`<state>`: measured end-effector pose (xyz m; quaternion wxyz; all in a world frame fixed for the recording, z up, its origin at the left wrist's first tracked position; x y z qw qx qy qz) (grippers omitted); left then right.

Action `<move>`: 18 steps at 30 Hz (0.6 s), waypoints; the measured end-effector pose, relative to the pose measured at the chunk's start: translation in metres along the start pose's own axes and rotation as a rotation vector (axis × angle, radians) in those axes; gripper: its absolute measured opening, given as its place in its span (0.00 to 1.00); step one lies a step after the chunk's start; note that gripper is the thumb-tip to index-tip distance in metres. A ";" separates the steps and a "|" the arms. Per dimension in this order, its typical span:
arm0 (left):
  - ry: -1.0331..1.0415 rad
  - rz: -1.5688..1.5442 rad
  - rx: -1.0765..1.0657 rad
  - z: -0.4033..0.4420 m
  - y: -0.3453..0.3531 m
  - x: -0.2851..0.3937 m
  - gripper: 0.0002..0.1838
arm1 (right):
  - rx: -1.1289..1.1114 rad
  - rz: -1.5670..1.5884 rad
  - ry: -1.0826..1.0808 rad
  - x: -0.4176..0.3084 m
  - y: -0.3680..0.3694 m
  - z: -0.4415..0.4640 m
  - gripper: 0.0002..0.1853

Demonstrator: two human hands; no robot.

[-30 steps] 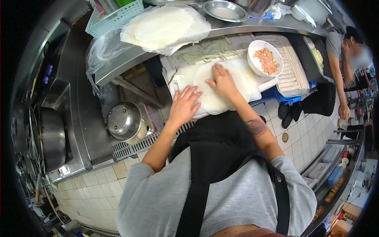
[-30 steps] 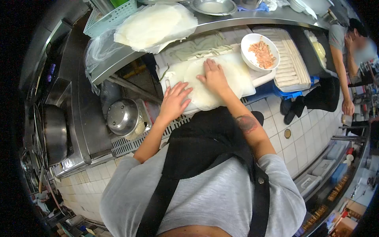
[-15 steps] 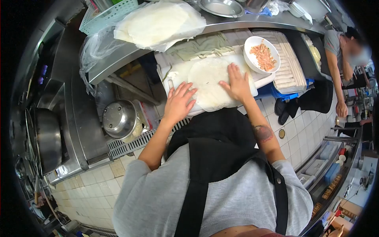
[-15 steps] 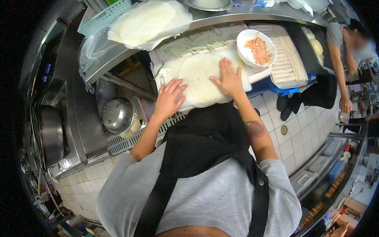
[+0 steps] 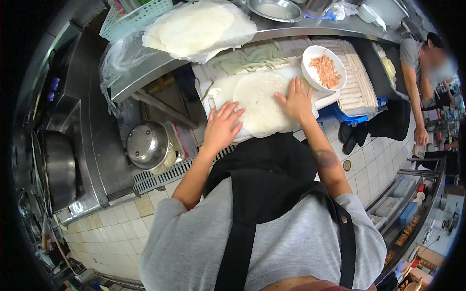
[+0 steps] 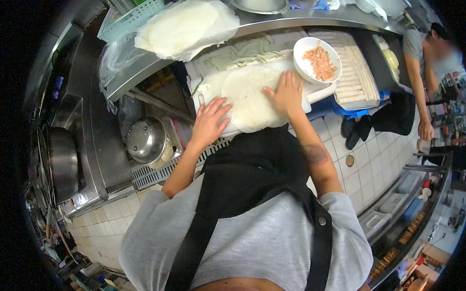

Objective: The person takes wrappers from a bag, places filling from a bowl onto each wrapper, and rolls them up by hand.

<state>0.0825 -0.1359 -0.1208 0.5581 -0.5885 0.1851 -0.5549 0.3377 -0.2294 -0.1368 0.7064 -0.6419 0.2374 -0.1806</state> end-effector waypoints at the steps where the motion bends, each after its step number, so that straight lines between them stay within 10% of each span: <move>1: -0.001 0.001 0.002 0.000 0.001 -0.001 0.23 | 0.021 0.001 -0.003 0.001 -0.003 -0.012 0.53; 6: 0.000 0.000 0.004 0.002 -0.003 0.001 0.23 | 0.061 -0.079 0.013 0.008 -0.009 -0.060 0.50; 9: -0.012 -0.003 -0.020 -0.001 -0.001 0.002 0.23 | -0.456 -0.255 0.153 0.004 -0.041 -0.048 0.41; 13: -0.033 -0.037 -0.023 0.001 -0.002 -0.002 0.24 | -0.121 -0.038 0.092 -0.017 -0.111 -0.003 0.22; 18: 0.014 -0.100 0.024 -0.005 -0.003 -0.006 0.18 | 0.913 0.214 -0.532 -0.072 -0.210 0.065 0.16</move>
Point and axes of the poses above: each hand's wrist, its own z-axis towards the middle knuckle, its own y-axis out of the palm, x = y × z, the point moved 6 cm from there along z, towards the middle knuckle
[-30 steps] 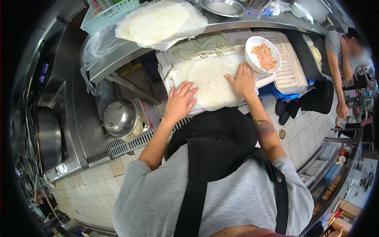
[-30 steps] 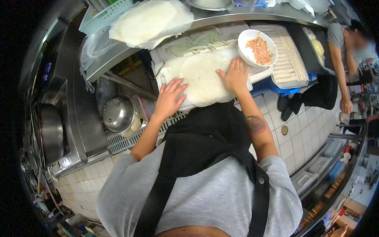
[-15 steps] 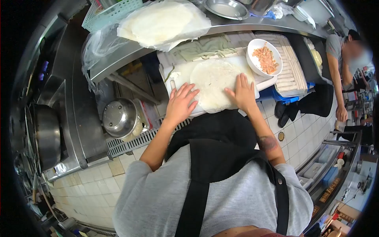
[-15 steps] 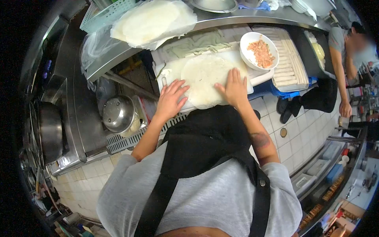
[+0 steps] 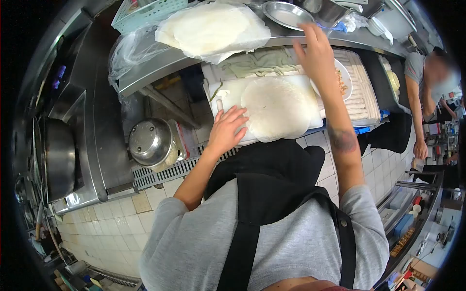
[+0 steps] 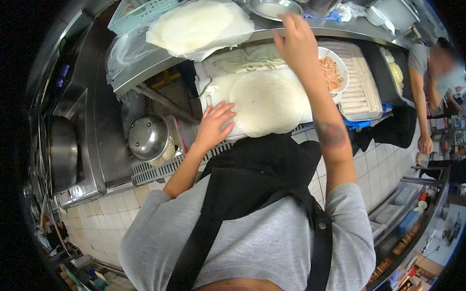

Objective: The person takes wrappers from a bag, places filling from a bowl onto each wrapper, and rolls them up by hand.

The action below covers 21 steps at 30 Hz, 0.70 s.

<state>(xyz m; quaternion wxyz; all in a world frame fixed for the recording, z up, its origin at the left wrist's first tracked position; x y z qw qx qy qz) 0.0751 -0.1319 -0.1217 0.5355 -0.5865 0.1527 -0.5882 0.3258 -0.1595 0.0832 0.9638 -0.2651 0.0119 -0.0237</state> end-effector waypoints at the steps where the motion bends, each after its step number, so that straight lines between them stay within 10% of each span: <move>1: 0.003 -0.003 0.015 0.000 0.000 0.000 0.17 | 0.073 0.012 -0.060 0.007 0.012 0.011 0.15; 7: 0.009 -0.018 0.054 0.000 0.000 -0.001 0.15 | -0.465 -0.146 0.049 0.044 0.075 0.022 0.13; 13: 0.010 -0.013 0.061 0.000 0.001 -0.001 0.15 | 0.103 0.047 -0.046 0.001 0.022 0.009 0.17; 21: 0.027 0.026 0.076 0.000 0.003 -0.002 0.15 | -0.940 0.456 -0.193 -0.072 0.102 -0.174 0.30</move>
Point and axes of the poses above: each hand's wrist, its own z-axis towards the middle knuckle, its own y-axis out of the palm, x = y × z, the point moved 6 cm from there along z, towards the middle knuckle
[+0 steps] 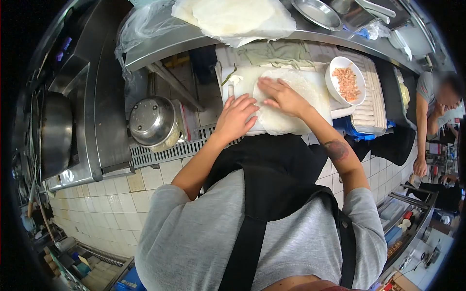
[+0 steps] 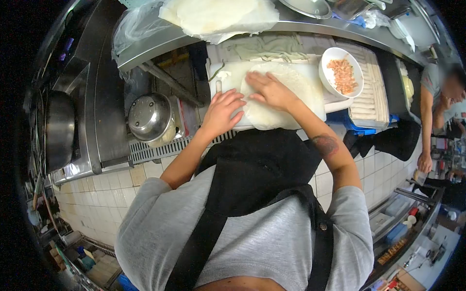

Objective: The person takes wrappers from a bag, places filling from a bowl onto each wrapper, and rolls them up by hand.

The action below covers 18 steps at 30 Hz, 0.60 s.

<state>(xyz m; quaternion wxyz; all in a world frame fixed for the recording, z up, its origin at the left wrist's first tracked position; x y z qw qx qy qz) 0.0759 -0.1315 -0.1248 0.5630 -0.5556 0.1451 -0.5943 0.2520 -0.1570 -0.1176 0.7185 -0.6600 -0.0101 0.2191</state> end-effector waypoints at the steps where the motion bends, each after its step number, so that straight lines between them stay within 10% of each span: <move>1: 0.000 -0.003 0.001 0.000 0.000 0.000 0.15 | -0.068 -0.017 0.072 0.011 0.008 0.000 0.38; 5: 0.002 -0.005 0.006 0.001 -0.001 0.001 0.17 | 0.060 -0.217 0.366 0.047 0.004 0.001 0.40; 13: -0.146 -0.246 0.268 -0.003 -0.013 -0.009 0.22 | -0.150 0.119 -0.118 -0.058 0.007 -0.021 0.29; 18: -0.128 -0.210 0.304 -0.003 -0.016 -0.005 0.20 | 0.078 0.129 0.103 -0.017 -0.011 -0.013 0.29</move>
Point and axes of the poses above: each hand's wrist, its own z-axis towards the middle knuckle, its own y-axis out of the palm, x = y × z, the point moved 6 cm from there along z, towards the middle knuckle
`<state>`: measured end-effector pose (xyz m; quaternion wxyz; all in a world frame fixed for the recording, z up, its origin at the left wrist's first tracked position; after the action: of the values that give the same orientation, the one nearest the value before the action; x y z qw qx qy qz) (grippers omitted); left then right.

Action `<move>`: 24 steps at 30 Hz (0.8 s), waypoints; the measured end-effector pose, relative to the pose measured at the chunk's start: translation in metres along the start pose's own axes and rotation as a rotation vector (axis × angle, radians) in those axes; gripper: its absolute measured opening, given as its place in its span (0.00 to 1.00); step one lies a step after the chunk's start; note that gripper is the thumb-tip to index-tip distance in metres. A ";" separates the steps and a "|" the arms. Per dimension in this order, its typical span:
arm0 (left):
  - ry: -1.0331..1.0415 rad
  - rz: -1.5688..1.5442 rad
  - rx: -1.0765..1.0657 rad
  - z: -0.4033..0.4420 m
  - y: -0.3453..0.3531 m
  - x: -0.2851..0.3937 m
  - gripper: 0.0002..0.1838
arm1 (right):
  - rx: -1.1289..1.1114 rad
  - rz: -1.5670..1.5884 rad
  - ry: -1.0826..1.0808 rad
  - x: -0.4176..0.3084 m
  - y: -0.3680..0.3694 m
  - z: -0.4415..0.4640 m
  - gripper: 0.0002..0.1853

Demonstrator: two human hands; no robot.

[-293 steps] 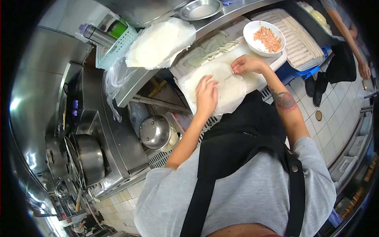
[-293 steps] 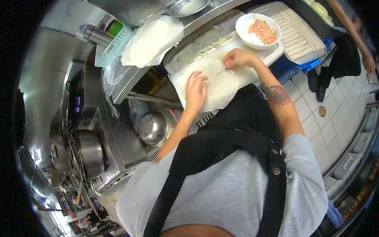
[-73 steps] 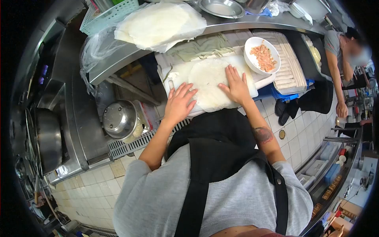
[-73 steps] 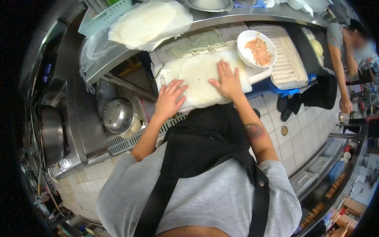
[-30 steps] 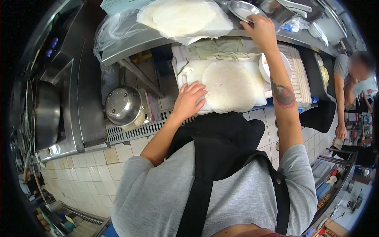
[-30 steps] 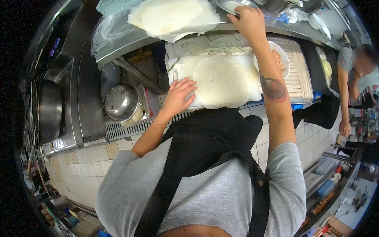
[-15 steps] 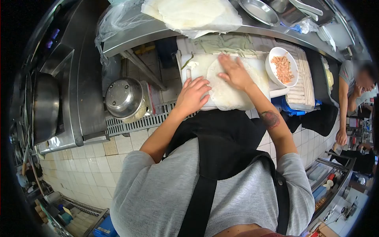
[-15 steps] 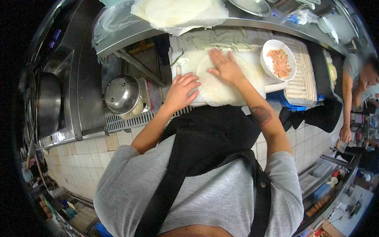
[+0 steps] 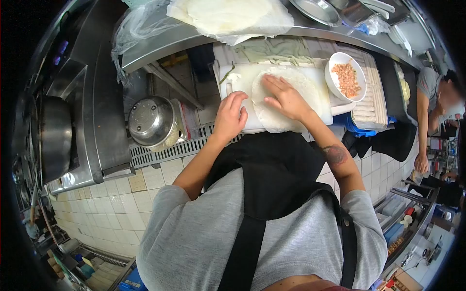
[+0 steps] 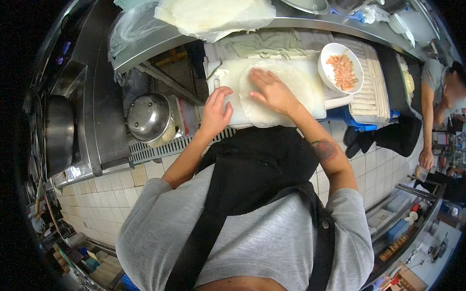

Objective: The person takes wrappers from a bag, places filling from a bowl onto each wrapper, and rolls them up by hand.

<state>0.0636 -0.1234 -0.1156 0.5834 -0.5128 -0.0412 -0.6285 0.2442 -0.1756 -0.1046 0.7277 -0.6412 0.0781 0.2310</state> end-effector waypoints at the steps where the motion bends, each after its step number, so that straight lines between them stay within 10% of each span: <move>1: 0.026 0.019 -0.008 0.001 -0.001 0.003 0.20 | 0.017 -0.078 0.019 0.003 0.003 0.000 0.30; 7: 0.068 0.049 0.004 0.002 -0.002 0.004 0.17 | -0.207 0.281 -0.233 -0.038 0.012 -0.009 0.22; 17: 0.255 0.195 -0.184 -0.007 0.006 0.021 0.14 | 0.923 -0.416 -0.123 -0.021 -0.159 0.043 0.20; 24: 0.254 0.258 -0.365 -0.017 0.021 0.024 0.22 | 0.616 -0.650 0.139 0.058 -0.190 0.082 0.13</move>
<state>0.0745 -0.1579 -0.1187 0.5569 -0.5277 0.2121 -0.6053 0.3632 -0.0962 0.0551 0.9122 -0.4001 -0.0135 -0.0871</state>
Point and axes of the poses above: each hand's wrist, its own z-axis towards the middle knuckle, its own y-axis out of the palm, x = y × z, the point moved 6 cm from there along z, towards the middle knuckle
